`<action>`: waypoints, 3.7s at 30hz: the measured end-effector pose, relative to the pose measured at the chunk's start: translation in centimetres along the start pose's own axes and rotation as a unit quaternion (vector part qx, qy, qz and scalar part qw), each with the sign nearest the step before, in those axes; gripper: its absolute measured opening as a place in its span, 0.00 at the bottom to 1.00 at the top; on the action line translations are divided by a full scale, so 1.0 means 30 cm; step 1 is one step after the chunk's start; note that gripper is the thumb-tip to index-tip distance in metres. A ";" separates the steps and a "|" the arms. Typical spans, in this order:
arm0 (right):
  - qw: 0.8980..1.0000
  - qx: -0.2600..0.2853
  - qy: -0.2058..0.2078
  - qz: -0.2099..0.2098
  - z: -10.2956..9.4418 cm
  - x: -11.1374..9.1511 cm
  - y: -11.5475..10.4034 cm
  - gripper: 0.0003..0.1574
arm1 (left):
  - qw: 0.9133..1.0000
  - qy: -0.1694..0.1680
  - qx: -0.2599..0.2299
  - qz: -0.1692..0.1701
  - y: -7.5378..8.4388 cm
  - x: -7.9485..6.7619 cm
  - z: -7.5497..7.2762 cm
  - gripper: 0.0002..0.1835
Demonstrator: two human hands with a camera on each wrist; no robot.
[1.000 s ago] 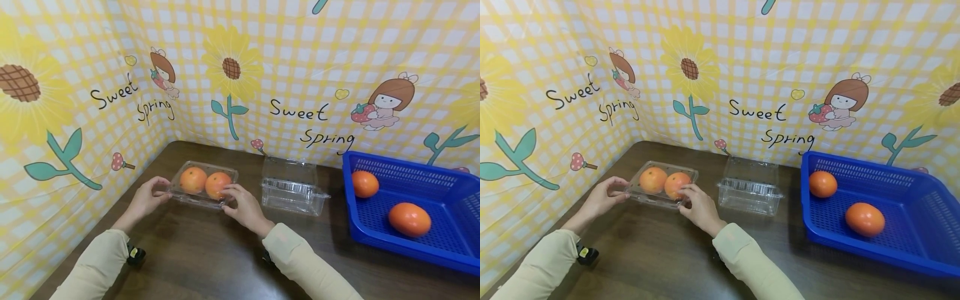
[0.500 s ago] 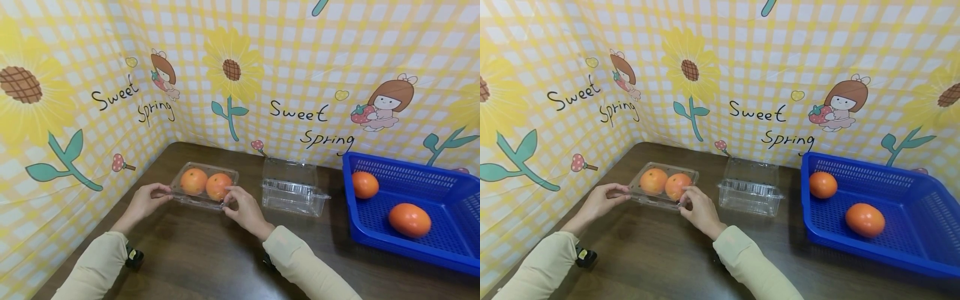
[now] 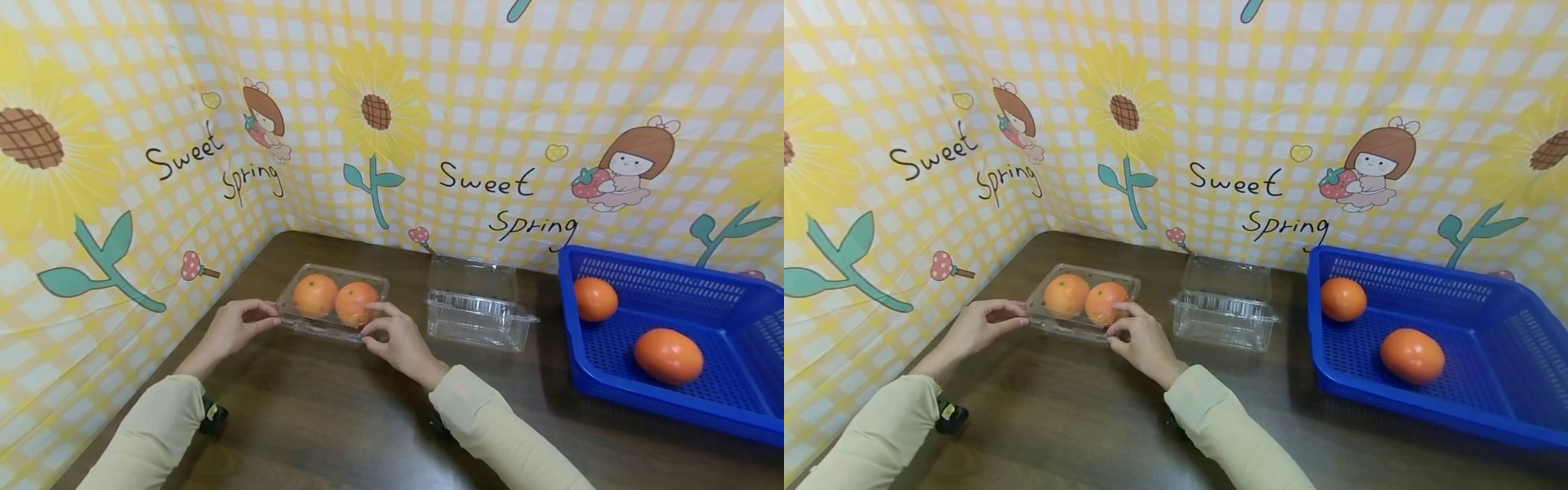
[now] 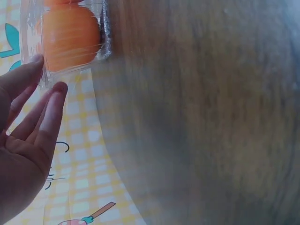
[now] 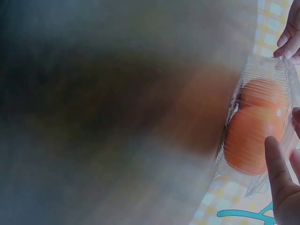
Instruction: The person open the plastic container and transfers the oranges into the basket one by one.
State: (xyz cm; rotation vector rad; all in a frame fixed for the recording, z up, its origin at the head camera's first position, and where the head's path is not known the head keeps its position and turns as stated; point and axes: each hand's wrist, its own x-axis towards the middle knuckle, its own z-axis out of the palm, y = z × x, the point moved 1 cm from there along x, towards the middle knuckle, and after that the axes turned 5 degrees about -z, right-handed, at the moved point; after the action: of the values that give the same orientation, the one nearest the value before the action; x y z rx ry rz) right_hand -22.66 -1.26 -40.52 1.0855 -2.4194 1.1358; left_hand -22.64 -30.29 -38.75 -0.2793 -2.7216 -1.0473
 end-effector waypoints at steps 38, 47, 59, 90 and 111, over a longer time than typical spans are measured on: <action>0.997 -0.051 0.050 -0.031 0.008 0.005 -0.013 0.02 | 0.998 -0.038 -0.022 0.054 -0.029 0.023 0.009 0.04; 0.998 -0.038 0.056 -0.015 0.010 0.002 -0.010 0.03 | 0.996 -0.066 -0.046 0.044 -0.027 0.038 0.003 0.03; 0.999 0.007 0.047 -0.014 0.013 0.011 0.000 0.03 | 0.995 -0.073 -0.040 0.062 -0.003 0.031 -0.014 0.03; 0.999 -0.010 0.046 -0.025 0.015 0.011 0.000 0.03 | 0.992 -0.052 0.036 0.112 -0.038 0.037 -0.006 0.04; 0.999 -0.022 0.032 -0.031 0.014 0.025 -0.007 0.03 | 0.991 -0.021 0.037 0.128 -0.039 0.036 -0.004 0.05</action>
State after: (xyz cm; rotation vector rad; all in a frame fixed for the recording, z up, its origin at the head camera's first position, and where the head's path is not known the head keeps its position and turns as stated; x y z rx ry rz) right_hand -23.00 -2.05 -40.31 1.0850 -2.3348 1.0760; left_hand -23.94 -31.11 -39.13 -0.6245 -2.6622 -0.8778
